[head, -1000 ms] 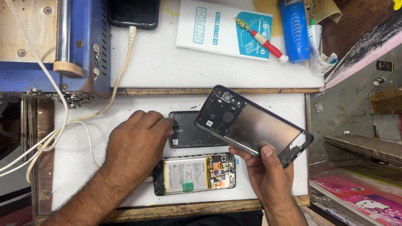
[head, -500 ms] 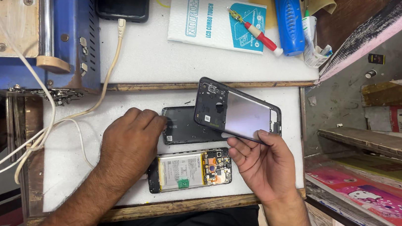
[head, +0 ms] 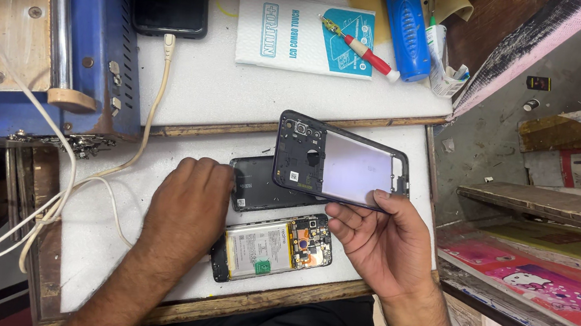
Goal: The person handles a disassembled smartphone, repeatedly picking up and setting down the screen assembly and the phone body with the battery exposed. They rotate the parts to view different sides and compare them, without using any tools or completing reassembly.
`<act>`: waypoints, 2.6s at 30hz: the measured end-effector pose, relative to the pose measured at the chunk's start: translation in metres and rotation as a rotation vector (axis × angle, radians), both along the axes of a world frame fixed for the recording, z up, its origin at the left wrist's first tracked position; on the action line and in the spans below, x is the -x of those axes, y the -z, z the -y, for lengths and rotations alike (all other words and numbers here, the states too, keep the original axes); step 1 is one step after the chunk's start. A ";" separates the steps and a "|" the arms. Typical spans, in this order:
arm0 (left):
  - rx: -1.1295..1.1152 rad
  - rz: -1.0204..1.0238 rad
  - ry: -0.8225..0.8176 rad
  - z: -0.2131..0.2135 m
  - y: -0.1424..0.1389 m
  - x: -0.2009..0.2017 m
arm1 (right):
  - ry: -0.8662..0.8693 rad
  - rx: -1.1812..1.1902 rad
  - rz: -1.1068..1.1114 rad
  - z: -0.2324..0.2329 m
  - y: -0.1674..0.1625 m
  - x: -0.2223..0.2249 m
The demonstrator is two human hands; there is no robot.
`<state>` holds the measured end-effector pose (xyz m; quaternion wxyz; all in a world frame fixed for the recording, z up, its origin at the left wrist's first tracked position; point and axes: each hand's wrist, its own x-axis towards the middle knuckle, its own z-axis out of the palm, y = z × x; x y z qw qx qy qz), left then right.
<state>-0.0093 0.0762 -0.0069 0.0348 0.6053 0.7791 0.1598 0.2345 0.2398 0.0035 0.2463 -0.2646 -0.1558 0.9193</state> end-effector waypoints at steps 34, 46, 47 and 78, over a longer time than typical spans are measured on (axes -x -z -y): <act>-0.309 0.578 -0.361 0.031 0.007 -0.005 | 0.230 -0.636 0.278 0.007 0.016 -0.008; -0.396 0.694 -0.303 0.033 0.011 -0.008 | 0.104 -0.638 0.199 0.006 0.040 -0.015; -0.372 0.688 -0.288 0.032 0.009 -0.008 | 0.113 -0.635 0.192 0.006 0.040 -0.014; 0.036 0.293 -0.093 -0.019 -0.010 -0.025 | 0.165 -0.634 0.213 0.004 0.036 -0.014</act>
